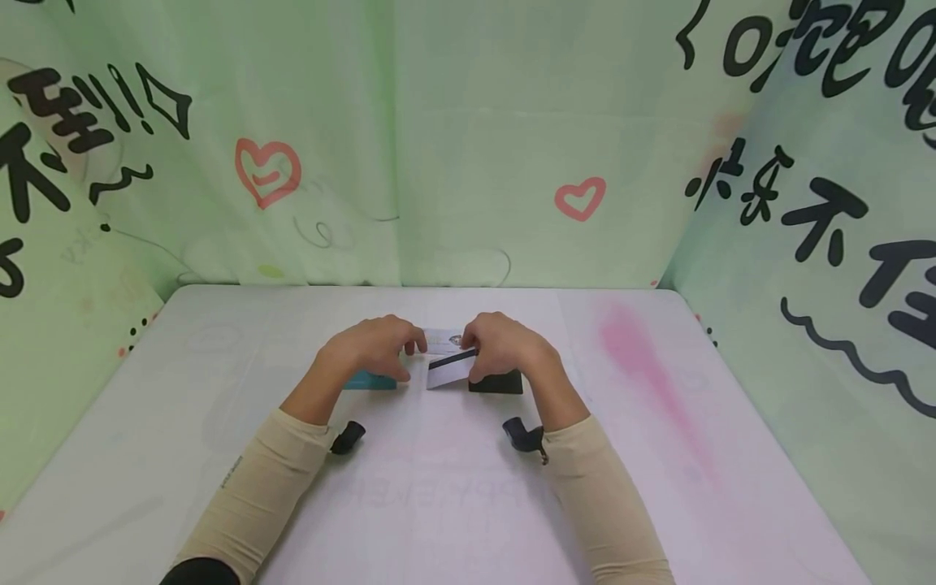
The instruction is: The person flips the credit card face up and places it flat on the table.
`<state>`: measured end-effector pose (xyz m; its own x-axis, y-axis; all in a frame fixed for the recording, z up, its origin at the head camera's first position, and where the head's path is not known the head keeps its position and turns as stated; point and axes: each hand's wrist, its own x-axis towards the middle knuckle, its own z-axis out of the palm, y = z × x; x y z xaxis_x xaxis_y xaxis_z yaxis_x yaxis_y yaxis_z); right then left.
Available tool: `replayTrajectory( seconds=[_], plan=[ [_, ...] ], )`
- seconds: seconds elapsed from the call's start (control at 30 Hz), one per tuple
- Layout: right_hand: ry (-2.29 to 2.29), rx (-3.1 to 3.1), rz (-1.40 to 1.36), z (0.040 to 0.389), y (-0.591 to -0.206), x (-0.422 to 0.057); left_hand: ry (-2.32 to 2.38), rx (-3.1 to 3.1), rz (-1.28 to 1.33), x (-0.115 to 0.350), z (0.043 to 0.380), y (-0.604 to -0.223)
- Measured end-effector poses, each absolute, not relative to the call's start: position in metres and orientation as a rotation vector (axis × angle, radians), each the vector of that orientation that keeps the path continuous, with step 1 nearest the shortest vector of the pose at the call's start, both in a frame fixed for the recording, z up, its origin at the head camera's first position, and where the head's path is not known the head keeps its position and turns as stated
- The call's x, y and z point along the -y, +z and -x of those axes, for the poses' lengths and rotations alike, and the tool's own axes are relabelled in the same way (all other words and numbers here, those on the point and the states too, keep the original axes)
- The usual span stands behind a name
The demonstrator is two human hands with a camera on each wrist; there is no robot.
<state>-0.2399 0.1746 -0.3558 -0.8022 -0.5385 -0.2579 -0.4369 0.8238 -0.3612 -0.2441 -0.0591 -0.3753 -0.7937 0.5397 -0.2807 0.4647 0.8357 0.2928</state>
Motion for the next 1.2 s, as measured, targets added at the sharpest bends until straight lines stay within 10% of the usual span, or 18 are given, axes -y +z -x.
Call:
replayTrajectory(
  seconds=[1.2],
  plan=[
    [-0.513,-2.696,0.759,0.239,-0.348,-0.187,0.309,-2.625,-0.710,0.062,0.246,-0.375]
  ],
)
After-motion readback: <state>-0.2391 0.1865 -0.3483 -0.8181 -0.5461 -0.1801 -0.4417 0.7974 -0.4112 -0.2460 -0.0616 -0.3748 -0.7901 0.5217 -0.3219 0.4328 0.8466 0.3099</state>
